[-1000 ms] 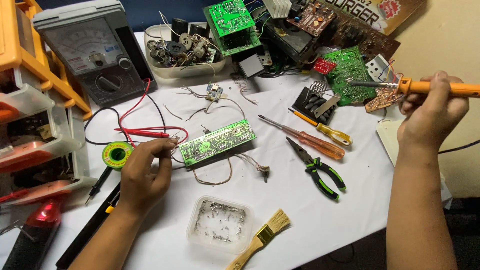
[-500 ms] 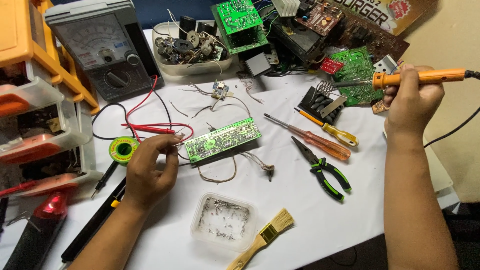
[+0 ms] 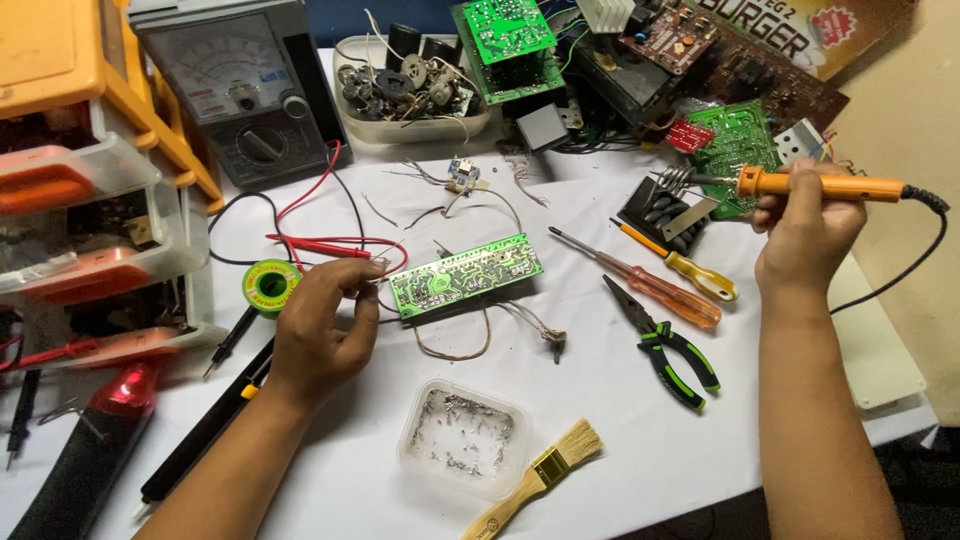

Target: The person solders a small electronic component onto a green circuit board using a soldering iron and solder wire. They then flip the board to inspect the solder joints and continue soldering additional points on the opposite side.

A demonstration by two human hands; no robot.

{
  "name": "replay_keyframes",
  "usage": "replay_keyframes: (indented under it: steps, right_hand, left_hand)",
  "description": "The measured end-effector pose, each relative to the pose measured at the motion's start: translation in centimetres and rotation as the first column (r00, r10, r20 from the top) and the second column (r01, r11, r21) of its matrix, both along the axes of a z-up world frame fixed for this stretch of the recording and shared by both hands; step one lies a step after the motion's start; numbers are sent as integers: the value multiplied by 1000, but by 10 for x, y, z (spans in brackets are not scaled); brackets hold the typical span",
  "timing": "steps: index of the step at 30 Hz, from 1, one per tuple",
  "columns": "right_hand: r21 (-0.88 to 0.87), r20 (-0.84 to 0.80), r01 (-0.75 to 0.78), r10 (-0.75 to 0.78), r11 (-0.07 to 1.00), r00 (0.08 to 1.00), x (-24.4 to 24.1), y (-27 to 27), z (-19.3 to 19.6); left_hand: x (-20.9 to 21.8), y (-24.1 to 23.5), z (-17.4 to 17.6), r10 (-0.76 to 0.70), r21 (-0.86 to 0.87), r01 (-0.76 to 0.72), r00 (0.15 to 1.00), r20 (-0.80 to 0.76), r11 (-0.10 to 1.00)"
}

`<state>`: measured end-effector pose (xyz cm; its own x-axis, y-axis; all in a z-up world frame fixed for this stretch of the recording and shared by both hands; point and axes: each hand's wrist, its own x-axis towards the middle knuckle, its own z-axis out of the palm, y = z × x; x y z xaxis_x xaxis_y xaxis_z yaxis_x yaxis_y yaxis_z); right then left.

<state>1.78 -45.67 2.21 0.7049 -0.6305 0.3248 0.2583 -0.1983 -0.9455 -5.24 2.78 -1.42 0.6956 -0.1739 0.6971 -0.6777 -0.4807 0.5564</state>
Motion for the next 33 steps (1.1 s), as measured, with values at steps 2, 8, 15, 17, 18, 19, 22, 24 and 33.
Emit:
replay_keyframes:
  steps: [2, 8, 15, 17, 18, 19, 22, 24, 33]
  right_hand:
    - [40, 23, -16, 15, 999, 1000, 2, -4, -9]
    - [147, -27, -7, 11, 989, 1000, -9, 2, -8]
    - [365, -70, 5, 22, 931, 997, -47, 16, -5]
    - [496, -88, 53, -10, 867, 996, -69, 34, 0]
    - [546, -67, 75, -46, 835, 997, -80, 45, 2]
    - [594, -47, 95, -84, 799, 995, -91, 56, 3]
    - [192, 33, -227, 224, 955, 974, -113, 111, 22]
    - [-55, -114, -342, 334, 938, 936, -106, 123, 22]
    - [-670, -695, -736, 428, -93, 578, -37, 232, 67]
  left_hand:
    - [0, 1, 0, -2, -7, 2, 1000, 6, 1000]
    - [0, -1, 3, 0, -12, 0, 1000, 2, 1000]
    - [1, -1, 3, -11, -7, 11, 1000, -6, 1000]
    - [1, -1, 3, -9, -9, 9, 1000, -11, 1000]
    - [1, -1, 3, -16, -7, 15, 1000, -18, 1000]
    - [1, -1, 3, -22, -5, 22, 999, -24, 1000]
    - [1, -2, 2, -26, 4, 26, 998, -52, 1000]
    - [0, -2, 2, -33, 5, 33, 998, -53, 999]
    - [-1, -3, 7, 11, 9, -10, 990, -143, 1000]
